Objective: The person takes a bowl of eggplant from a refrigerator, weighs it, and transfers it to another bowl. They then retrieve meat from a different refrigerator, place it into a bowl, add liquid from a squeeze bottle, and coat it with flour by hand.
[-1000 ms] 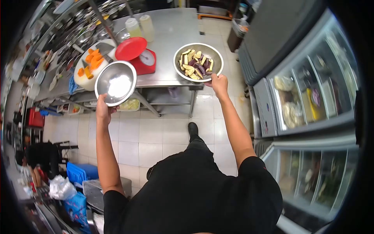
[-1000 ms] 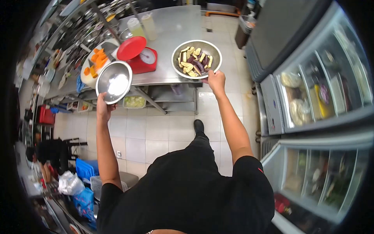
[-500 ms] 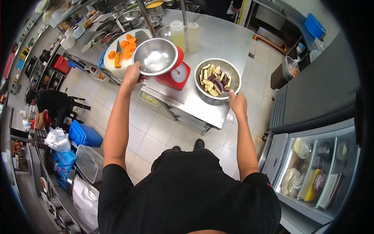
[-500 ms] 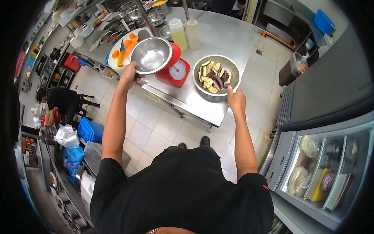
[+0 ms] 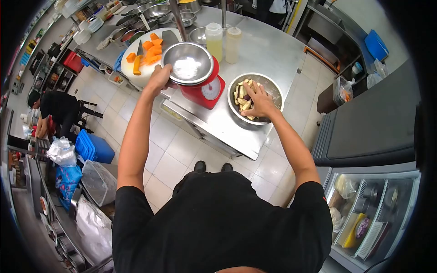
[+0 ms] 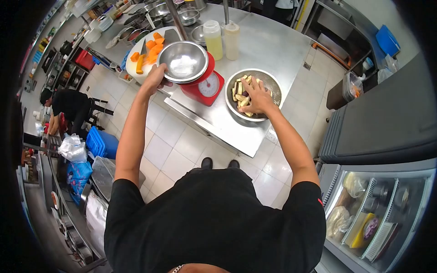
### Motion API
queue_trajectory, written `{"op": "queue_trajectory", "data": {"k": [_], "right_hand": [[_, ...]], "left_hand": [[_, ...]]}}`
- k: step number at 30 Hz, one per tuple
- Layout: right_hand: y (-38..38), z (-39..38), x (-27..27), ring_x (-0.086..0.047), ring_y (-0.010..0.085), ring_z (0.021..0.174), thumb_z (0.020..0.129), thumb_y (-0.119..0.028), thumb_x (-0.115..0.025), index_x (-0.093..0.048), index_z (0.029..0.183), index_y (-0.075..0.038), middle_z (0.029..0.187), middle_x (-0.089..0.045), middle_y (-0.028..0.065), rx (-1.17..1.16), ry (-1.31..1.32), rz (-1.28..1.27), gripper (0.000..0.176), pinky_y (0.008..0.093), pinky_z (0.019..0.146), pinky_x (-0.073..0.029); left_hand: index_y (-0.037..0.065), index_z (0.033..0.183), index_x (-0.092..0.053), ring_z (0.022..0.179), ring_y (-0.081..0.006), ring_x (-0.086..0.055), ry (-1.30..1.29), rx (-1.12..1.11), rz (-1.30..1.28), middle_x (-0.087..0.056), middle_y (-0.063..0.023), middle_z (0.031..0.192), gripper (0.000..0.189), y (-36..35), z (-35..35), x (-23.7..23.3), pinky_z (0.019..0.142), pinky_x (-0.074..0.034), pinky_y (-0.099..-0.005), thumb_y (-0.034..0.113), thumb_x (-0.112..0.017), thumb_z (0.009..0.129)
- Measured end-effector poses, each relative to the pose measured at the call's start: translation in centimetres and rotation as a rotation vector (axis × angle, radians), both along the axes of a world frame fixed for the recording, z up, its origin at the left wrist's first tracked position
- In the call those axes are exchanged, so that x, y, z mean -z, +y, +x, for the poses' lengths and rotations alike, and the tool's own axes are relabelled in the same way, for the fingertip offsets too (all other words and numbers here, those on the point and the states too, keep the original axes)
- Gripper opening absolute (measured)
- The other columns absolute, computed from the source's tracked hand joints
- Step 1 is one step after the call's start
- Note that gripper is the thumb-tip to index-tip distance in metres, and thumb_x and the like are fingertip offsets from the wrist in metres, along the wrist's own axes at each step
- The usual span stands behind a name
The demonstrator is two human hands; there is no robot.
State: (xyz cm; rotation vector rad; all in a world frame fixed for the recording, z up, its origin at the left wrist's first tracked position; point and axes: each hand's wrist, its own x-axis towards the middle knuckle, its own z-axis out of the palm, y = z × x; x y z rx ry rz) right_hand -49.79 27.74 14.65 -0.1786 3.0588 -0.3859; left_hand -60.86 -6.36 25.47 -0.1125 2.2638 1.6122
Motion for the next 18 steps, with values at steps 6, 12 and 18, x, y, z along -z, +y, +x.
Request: {"op": "queue_trajectory", "data": {"k": [6,12,18], "right_hand": [[0.0,-0.1,-1.1,-0.04,0.0409,0.117,0.06,-0.044,-0.076,-0.027,0.139,-0.032,0.132,-0.032,0.0209,-0.109,0.001,0.032,0.094,0.0574,0.089,-0.039],[0.0,-0.8,0.9,-0.028,0.0469,0.127,0.068,-0.048,-0.065,-0.028,0.138,-0.037,0.143,-0.02,0.0204,-0.152,0.001,0.223,0.08,0.0582,0.092,-0.037],[-0.4,-1.1,1.3,-0.045,0.0436,0.11,0.061,-0.034,-0.069,-0.042,0.131,-0.026,0.136,-0.027,0.021,-0.069,0.038,0.019,0.075,0.0536,0.09,-0.042]], "left_hand": [[-0.006,0.117,-0.046,0.084,-0.0368,-0.062,0.495,-0.156,-0.378,-0.062,-0.0238,0.091,0.053,-0.7,-2.4,3.0,0.074,-0.049,-0.0378,0.027,-0.047,0.076],[-0.004,0.093,-0.062,0.082,-0.0366,-0.059,0.606,-0.147,-0.413,-0.061,-0.0269,0.082,0.036,0.0,-1.7,1.9,0.079,-0.045,-0.0399,0.023,-0.051,0.073],[-0.003,0.081,-0.063,0.078,-0.0336,-0.056,0.931,-0.286,-0.322,-0.061,-0.0219,0.08,0.026,0.4,-1.2,1.7,0.073,-0.044,-0.0387,0.019,-0.051,0.075]]}}
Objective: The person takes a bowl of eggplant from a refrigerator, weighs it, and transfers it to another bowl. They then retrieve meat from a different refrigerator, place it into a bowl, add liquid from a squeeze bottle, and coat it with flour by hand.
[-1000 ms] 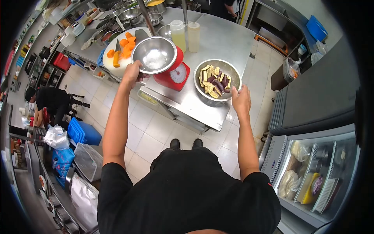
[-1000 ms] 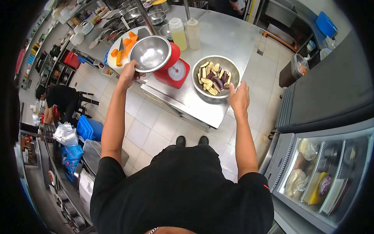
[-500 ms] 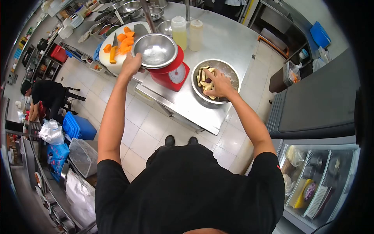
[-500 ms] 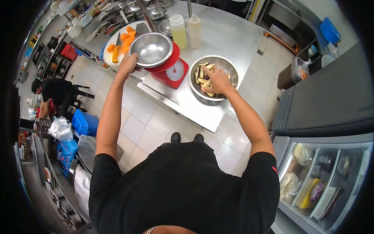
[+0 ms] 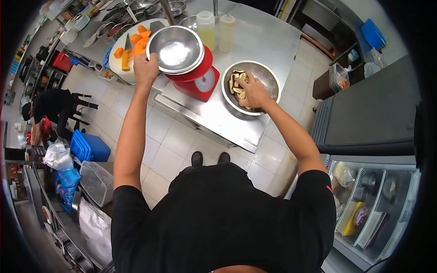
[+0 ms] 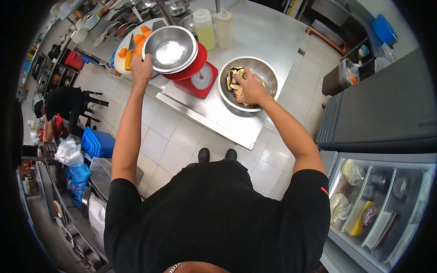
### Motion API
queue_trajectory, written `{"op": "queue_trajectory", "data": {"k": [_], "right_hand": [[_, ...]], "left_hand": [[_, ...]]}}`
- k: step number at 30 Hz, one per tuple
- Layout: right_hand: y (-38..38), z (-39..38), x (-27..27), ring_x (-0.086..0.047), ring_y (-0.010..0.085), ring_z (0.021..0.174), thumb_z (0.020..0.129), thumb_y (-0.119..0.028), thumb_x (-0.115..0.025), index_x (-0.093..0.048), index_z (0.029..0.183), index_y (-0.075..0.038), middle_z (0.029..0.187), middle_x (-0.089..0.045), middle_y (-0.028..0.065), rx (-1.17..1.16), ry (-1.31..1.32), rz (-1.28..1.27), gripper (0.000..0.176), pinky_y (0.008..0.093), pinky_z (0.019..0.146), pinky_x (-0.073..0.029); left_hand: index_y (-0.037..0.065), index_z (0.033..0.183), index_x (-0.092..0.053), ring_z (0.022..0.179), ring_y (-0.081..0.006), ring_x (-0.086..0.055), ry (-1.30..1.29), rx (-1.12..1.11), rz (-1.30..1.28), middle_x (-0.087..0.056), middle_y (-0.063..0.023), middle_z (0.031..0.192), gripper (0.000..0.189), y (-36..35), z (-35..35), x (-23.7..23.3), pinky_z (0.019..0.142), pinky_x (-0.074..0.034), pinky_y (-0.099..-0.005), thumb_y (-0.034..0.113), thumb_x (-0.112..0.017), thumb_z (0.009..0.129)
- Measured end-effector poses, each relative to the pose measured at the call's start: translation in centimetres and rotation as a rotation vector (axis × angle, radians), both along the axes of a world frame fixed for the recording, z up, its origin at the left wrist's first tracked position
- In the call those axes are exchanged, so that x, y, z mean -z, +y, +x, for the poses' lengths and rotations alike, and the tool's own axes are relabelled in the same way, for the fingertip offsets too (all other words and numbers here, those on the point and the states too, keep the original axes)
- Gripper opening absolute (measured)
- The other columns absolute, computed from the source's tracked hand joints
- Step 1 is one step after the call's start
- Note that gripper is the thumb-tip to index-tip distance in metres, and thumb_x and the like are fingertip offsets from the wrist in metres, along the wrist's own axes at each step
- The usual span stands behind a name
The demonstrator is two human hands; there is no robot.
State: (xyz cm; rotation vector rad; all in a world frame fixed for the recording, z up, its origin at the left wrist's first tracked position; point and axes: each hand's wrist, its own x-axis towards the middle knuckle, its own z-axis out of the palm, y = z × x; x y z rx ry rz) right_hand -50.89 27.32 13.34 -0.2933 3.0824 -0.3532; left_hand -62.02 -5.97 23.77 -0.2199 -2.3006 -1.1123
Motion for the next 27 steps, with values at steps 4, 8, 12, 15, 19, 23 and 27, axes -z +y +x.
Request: {"op": "queue_trajectory", "data": {"k": [4,8,12,15,19,23,27], "right_hand": [[-0.1,-0.5,-0.6,-0.046,0.0422,0.108,0.057,-0.021,-0.072,-0.044,0.128,-0.022,0.126,-0.036,0.0211,0.07,-0.059,-0.031,0.077,0.0471,0.09,-0.044],[-0.3,-0.5,-0.1,-0.048,0.0432,0.105,0.06,-0.008,-0.068,-0.046,0.126,-0.019,0.119,-0.041,0.0227,0.119,-0.025,-0.116,0.071,0.0442,0.09,-0.045],[0.5,-1.1,0.7,-0.051,0.0409,0.102,0.062,-0.005,-0.066,-0.05,0.122,-0.014,0.112,-0.046,0.0228,0.154,0.018,-0.208,0.063,0.0422,0.089,-0.045],[1.4,-1.5,1.0,-0.054,0.037,0.099,0.061,-0.006,-0.067,-0.055,0.115,-0.009,0.106,-0.053,0.0204,0.157,0.13,-0.274,0.056,0.0393,0.088,-0.044],[2.0,-0.9,-0.8,-0.056,0.0328,0.097,0.061,-0.006,-0.066,-0.06,0.106,-0.007,0.104,-0.058,0.017,0.194,0.244,-0.412,0.046,0.0371,0.088,-0.045],[2.4,-1.6,-3.4,-0.061,0.0252,0.091,0.063,-0.009,-0.065,-0.06,0.106,-0.007,0.099,-0.062,0.0139,0.262,0.286,-0.611,0.043,0.0319,0.082,-0.047],[0.5,-2.6,-9.1,-0.061,0.0176,0.085,0.063,-0.013,-0.066,-0.059,0.108,-0.007,0.094,-0.064,0.0098,0.24,0.276,-0.777,0.045,0.0281,0.077,-0.048]], "left_hand": [[-0.005,0.079,-0.062,0.081,-0.0332,-0.054,-0.002,-0.023,0.039,-0.058,-0.0219,0.082,0.026,-1.1,-1.1,0.4,0.076,-0.042,-0.0385,0.019,-0.052,0.076],[-0.008,0.08,-0.059,0.071,-0.025,-0.054,-0.025,-0.02,0.253,-0.055,-0.0168,0.075,0.027,-2.6,-1.6,0.6,0.069,-0.043,-0.0338,0.018,-0.054,0.078],[-0.007,0.079,-0.058,0.064,-0.0159,-0.05,-0.026,0.049,0.396,-0.053,-0.0088,0.069,0.023,-5.2,2.1,-2.2,0.063,-0.042,-0.0287,0.016,-0.055,0.079],[-0.004,0.074,-0.057,0.06,-0.0104,-0.046,-0.226,0.156,0.426,-0.051,-0.0025,0.064,0.016,-6.1,8.3,-4.2,0.058,-0.039,-0.0251,0.012,-0.055,0.078],[-0.004,0.074,-0.056,0.058,-0.0116,-0.047,-0.529,0.241,0.245,-0.052,-0.0043,0.063,0.017,-6.8,12.6,1.3,0.056,-0.039,-0.0282,0.013,-0.055,0.077],[-0.008,0.065,-0.052,0.051,-0.0232,-0.049,-0.488,0.245,0.11,-0.051,-0.0161,0.056,0.025,-3.0,14.1,8.2,0.053,-0.04,-0.0371,0.015,-0.053,0.073],[-0.011,0.065,-0.054,0.048,-0.0261,-0.051,-0.529,0.276,0.13,-0.05,-0.0205,0.052,0.028,0.9,14.0,9.9,0.051,-0.041,-0.039,0.016,-0.051,0.072]]}}
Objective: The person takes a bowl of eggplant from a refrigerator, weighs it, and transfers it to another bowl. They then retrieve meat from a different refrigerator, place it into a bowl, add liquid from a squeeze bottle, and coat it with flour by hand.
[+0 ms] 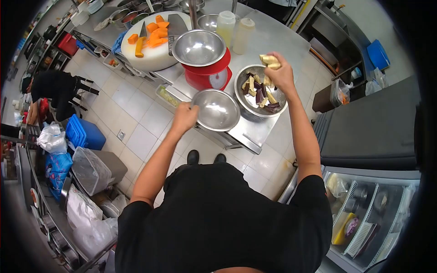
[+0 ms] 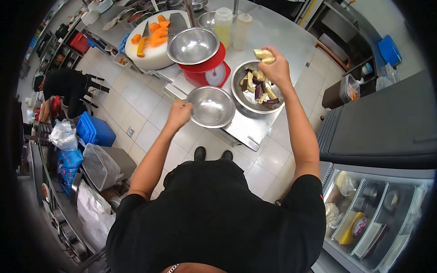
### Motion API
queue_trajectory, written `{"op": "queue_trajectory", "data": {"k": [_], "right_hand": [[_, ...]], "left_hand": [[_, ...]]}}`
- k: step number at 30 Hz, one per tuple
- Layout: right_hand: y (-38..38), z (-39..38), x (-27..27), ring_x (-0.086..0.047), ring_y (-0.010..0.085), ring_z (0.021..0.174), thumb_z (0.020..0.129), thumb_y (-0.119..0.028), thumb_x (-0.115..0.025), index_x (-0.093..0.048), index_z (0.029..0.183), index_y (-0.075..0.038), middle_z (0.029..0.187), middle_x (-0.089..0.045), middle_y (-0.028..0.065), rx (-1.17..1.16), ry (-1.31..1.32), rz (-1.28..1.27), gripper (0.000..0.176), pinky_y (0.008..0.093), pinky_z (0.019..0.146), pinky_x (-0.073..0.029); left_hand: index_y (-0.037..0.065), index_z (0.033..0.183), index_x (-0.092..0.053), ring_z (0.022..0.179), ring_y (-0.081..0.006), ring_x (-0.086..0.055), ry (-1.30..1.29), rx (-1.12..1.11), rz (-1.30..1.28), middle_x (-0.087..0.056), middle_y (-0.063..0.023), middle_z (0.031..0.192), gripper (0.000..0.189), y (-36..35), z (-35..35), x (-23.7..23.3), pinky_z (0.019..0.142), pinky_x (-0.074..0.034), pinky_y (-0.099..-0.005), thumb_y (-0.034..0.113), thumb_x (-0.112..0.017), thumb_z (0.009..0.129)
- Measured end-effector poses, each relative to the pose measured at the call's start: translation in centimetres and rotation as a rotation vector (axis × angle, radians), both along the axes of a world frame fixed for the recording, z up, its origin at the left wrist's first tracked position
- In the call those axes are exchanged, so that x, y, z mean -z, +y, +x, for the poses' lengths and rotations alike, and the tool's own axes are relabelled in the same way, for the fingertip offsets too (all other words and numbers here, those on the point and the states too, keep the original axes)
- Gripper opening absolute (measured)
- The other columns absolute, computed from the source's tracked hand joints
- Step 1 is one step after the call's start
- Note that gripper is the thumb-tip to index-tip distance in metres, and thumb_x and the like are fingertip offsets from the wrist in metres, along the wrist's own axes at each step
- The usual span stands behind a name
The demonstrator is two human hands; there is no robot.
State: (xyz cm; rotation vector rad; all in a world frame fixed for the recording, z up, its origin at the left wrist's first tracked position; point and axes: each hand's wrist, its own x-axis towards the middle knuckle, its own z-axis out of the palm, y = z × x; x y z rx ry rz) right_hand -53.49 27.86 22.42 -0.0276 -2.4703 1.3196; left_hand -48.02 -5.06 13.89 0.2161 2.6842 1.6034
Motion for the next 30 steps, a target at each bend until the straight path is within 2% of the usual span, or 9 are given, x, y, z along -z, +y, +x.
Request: {"op": "queue_trajectory", "data": {"k": [6,10,13,15,19,23,25,28,30], "right_hand": [[-7.9,-5.2,-7.0,-0.06,0.0149,0.084,0.062,-0.015,-0.067,-0.059,0.108,-0.006,0.095,-0.064,0.0094,-0.235,0.211,-0.07,0.047,0.0273,0.076,-0.048],[-14.4,-9.5,-6.8,-0.06,0.0156,0.082,0.062,-0.015,-0.067,-0.059,0.105,-0.006,0.093,-0.063,0.0094,-0.394,0.203,-0.2,0.045,0.028,0.074,-0.048],[-16.6,-10.9,-4.8,-0.06,0.0191,0.084,0.06,-0.016,-0.071,-0.06,0.103,-0.006,0.092,-0.062,0.0114,-0.518,0.146,-0.068,0.046,0.0304,0.078,-0.048],[-17.1,-11.0,-3.2,-0.057,0.0247,0.094,0.059,-0.018,-0.077,-0.058,0.107,-0.007,0.098,-0.059,0.0132,-0.579,0.228,0.269,0.053,0.0334,0.083,-0.045],[-17.0,-12.0,-2.6,-0.052,0.0294,0.106,0.06,-0.023,-0.08,-0.063,0.105,-0.01,0.11,-0.057,0.0159,-0.786,0.002,0.327,0.049,0.0339,0.093,-0.039],[-15.3,-10.8,-4.0,-0.051,0.0297,0.115,0.072,-0.028,-0.072,-0.063,0.108,-0.009,0.123,-0.053,0.0204,-0.698,0.002,0.365,0.042,0.0349,0.097,-0.037],[-13.0,-9.4,-5.3,-0.055,0.0278,0.108,0.077,-0.029,-0.068,-0.063,0.108,-0.008,0.118,-0.056,0.0195,-0.673,0.062,0.368,0.038,0.035,0.093,-0.041],[-7.1,-7.2,-5.7,-0.061,0.0228,0.091,0.081,-0.032,-0.064,-0.063,0.104,-0.002,0.097,-0.064,0.0156,-0.439,0.131,0.186,0.038,0.0337,0.08,-0.048],[-2.3,-5.9,-3.2,-0.063,0.0291,0.082,0.079,-0.035,-0.064,-0.065,0.102,-0.004,0.088,-0.065,0.0172,-0.271,0.151,0.223,0.039,0.0346,0.073,-0.049]], "left_hand": [[-0.007,0.073,-0.06,0.053,-0.0255,-0.055,-0.145,-0.01,0.102,-0.056,-0.0207,0.057,0.027,4.1,0.0,1.9,0.058,-0.045,-0.0376,0.018,-0.05,0.074],[-0.007,0.079,-0.061,0.056,-0.0271,-0.057,-0.109,0.003,0.091,-0.057,-0.021,0.062,0.027,5.0,-0.1,2.0,0.06,-0.045,-0.0381,0.019,-0.052,0.077],[-0.004,0.08,-0.062,0.056,-0.0206,-0.054,-0.05,-0.024,0.033,-0.058,-0.0145,0.061,0.031,5.3,-0.7,2.9,0.058,-0.044,-0.0351,0.025,-0.054,0.083],[-0.004,0.081,-0.062,0.056,-0.0187,-0.054,-0.095,-0.025,0.058,-0.058,-0.0126,0.061,0.035,5.3,-0.6,2.3,0.057,-0.044,-0.0338,0.03,-0.055,0.084],[-0.005,0.085,-0.062,0.057,-0.0191,-0.056,-0.127,-0.015,0.095,-0.055,-0.0117,0.06,0.043,4.8,-1.1,2.9,0.055,-0.044,-0.0328,0.038,-0.058,0.084],[-0.003,0.096,-0.063,0.058,-0.0126,-0.054,-0.132,-0.117,0.177,-0.057,-0.0075,0.067,0.038,3.5,-1.2,2.8,0.054,-0.044,-0.0265,0.033,-0.057,0.087],[-0.002,0.1,-0.063,0.059,-0.0086,-0.054,-0.123,-0.082,0.143,-0.06,-0.0062,0.073,0.035,2.7,-1.3,1.6,0.053,-0.044,-0.0229,0.03,-0.057,0.089],[-0.003,0.097,-0.063,0.065,-0.0147,-0.057,0.067,-0.099,0.169,-0.06,-0.0097,0.075,0.029,3.3,-1.5,0.4,0.06,-0.046,-0.0281,0.024,-0.059,0.086],[-0.002,0.099,-0.063,0.067,-0.017,-0.058,0.184,0.008,0.114,-0.061,-0.0121,0.079,0.026,4.1,-1.2,-1.9,0.063,-0.047,-0.028,0.019,-0.06,0.085]]}}
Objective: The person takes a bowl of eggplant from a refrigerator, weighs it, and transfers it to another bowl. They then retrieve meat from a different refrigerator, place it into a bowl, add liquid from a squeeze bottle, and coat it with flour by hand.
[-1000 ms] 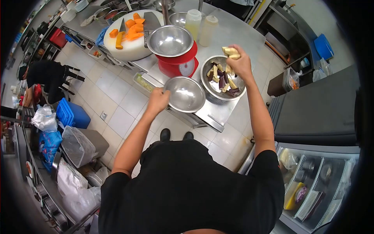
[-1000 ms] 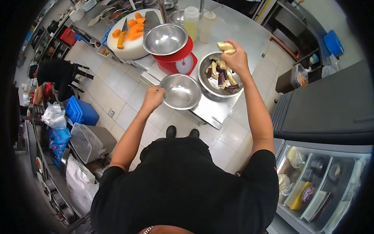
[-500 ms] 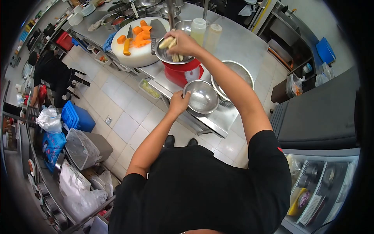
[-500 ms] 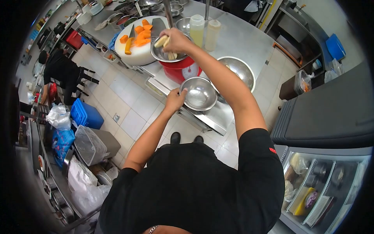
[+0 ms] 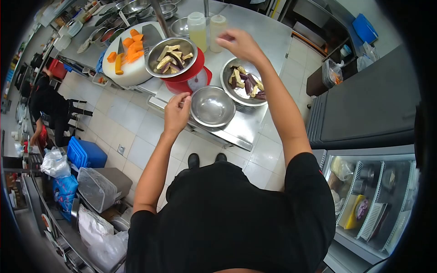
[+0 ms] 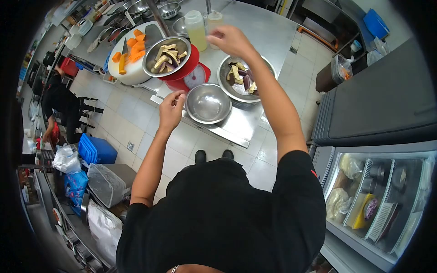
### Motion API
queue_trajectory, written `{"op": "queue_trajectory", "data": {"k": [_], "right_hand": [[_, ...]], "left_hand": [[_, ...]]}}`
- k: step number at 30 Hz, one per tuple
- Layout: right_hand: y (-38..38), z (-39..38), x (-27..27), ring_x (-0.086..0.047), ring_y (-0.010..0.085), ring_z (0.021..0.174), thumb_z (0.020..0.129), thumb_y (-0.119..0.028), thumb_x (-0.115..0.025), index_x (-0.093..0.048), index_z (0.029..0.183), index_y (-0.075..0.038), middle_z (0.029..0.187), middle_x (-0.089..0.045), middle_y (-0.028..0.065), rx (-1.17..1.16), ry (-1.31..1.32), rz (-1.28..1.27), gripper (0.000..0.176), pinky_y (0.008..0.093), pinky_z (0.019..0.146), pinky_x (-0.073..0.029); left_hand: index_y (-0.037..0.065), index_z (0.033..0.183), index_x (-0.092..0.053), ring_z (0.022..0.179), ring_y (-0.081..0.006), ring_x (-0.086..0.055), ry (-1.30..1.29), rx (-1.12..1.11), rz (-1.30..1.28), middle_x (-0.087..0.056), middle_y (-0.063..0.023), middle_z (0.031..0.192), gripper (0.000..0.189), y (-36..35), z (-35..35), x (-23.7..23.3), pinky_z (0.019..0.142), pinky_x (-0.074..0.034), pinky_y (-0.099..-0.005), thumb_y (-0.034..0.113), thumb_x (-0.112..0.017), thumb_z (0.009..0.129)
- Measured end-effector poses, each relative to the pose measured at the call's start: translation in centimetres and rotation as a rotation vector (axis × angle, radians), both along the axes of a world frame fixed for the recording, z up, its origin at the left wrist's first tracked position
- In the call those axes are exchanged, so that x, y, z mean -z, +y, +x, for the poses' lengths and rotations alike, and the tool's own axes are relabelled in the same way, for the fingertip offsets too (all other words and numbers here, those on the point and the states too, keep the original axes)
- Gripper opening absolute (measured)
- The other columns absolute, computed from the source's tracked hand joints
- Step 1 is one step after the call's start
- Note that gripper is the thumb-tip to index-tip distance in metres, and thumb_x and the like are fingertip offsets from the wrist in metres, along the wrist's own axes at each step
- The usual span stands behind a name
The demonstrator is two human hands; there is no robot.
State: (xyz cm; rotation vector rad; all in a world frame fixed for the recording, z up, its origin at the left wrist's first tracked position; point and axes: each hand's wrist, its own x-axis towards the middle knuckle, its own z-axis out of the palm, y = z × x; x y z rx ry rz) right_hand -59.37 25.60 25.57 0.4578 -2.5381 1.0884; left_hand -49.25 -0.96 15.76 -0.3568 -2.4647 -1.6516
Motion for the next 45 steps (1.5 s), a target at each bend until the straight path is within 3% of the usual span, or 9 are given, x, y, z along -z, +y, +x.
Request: {"op": "queue_trajectory", "data": {"k": [5,8,18,25,35,39,41,43,45], "right_hand": [[4.6,3.8,9.8,-0.049,0.0365,0.112,0.077,-0.045,-0.064,-0.055,0.12,-0.011,0.12,-0.053,0.0212,0.132,-0.066,0.352,0.056,0.0428,0.092,-0.042],[3.6,5.9,12.1,-0.02,0.0475,0.131,0.079,-0.055,-0.057,-0.026,0.142,-0.024,0.148,-0.015,0.016,0.128,-0.208,0.672,0.077,0.0591,0.097,-0.032],[3.1,5.8,13.4,-0.046,0.0421,0.107,0.07,-0.023,-0.068,-0.048,0.122,-0.017,0.125,-0.037,0.0199,0.084,-0.282,0.544,0.056,0.0501,0.088,-0.046],[4.1,5.1,14.1,-0.052,0.0412,0.1,0.063,-0.015,-0.07,-0.055,0.112,-0.012,0.117,-0.04,0.0235,0.112,-0.358,0.323,0.051,0.0413,0.089,-0.046],[5.2,2.5,6.6,-0.059,0.0167,0.065,0.069,-0.01,-0.068,-0.056,0.104,-0.002,0.082,-0.058,0.0085,0.11,-0.471,-0.773,0.038,0.0281,0.056,-0.049],[-1.3,-0.6,-0.9,-0.06,0.019,0.068,0.068,-0.013,-0.069,-0.057,0.105,-0.004,0.081,-0.06,0.009,-0.215,-0.393,-0.844,0.039,0.0303,0.06,-0.05],[-5.9,-4.5,-1.3,-0.06,0.0221,0.071,0.065,-0.012,-0.07,-0.057,0.103,-0.004,0.092,-0.056,0.0098,-0.236,0.108,-0.382,0.041,0.0315,0.06,-0.053],[-10.1,-5.4,-1.3,-0.055,0.0285,0.096,0.059,-0.016,-0.074,-0.061,0.098,-0.006,0.102,-0.055,0.0146,-0.176,0.387,-0.131,0.042,0.0347,0.086,-0.045],[-12.4,-5.9,-0.7,-0.044,0.0315,0.114,0.059,-0.017,-0.076,-0.062,0.102,-0.01,0.109,-0.052,0.0186,-0.341,0.173,-0.069,0.045,0.0363,0.098,-0.036]], "left_hand": [[0.0,0.103,-0.061,0.074,-0.0314,-0.06,0.172,0.173,-0.093,-0.063,-0.0179,0.086,0.027,6.1,-2.1,-1.1,0.07,-0.048,-0.0368,0.014,-0.061,0.08],[0.002,0.104,-0.062,0.089,-0.0363,-0.058,0.209,0.217,-0.434,-0.063,-0.0191,0.093,0.03,9.4,-2.9,-0.3,0.079,-0.044,-0.0426,0.019,-0.063,0.079],[0.007,0.107,-0.064,0.114,-0.0292,-0.047,0.13,0.305,-0.642,-0.058,-0.0106,0.118,0.033,11.6,-2.3,0.3,0.094,-0.032,-0.0442,0.025,-0.065,0.078],[0.005,0.104,-0.065,0.1,-0.028,-0.057,0.333,0.305,-0.399,-0.06,-0.013,0.112,0.027,10.0,-2.1,-0.2,0.081,-0.044,-0.0357,0.017,-0.065,0.079],[-0.003,0.117,-0.052,0.079,-0.0148,-0.06,0.124,-0.306,0.101,-0.061,-0.011,0.094,0.037,-4.1,-1.6,-2.5,0.059,-0.045,-0.0216,0.018,-0.06,0.087],[-0.003,0.123,-0.042,0.07,-0.011,-0.06,-0.21,-0.328,0.4,-0.058,-0.0094,0.088,0.052,-2.8,-3.9,-6.1,0.05,-0.042,-0.0182,0.032,-0.058,0.089],[-0.002,0.116,-0.043,0.068,-0.0137,-0.061,-0.266,-0.277,0.491,-0.058,-0.01,0.083,0.05,-2.1,-5.0,-6.6,0.049,-0.042,-0.0186,0.036,-0.059,0.088],[-0.001,0.105,-0.045,0.067,-0.0148,-0.062,-0.345,-0.301,0.557,-0.058,-0.0097,0.08,0.037,-1.6,-5.8,-6.7,0.048,-0.043,-0.0187,0.029,-0.059,0.088],[-0.002,0.102,-0.042,0.066,-0.0166,-0.063,-0.335,-0.289,0.55,-0.058,-0.011,0.079,0.035,-1.7,-6.5,-6.2,0.047,-0.044,-0.0189,0.025,-0.06,0.088]]}}
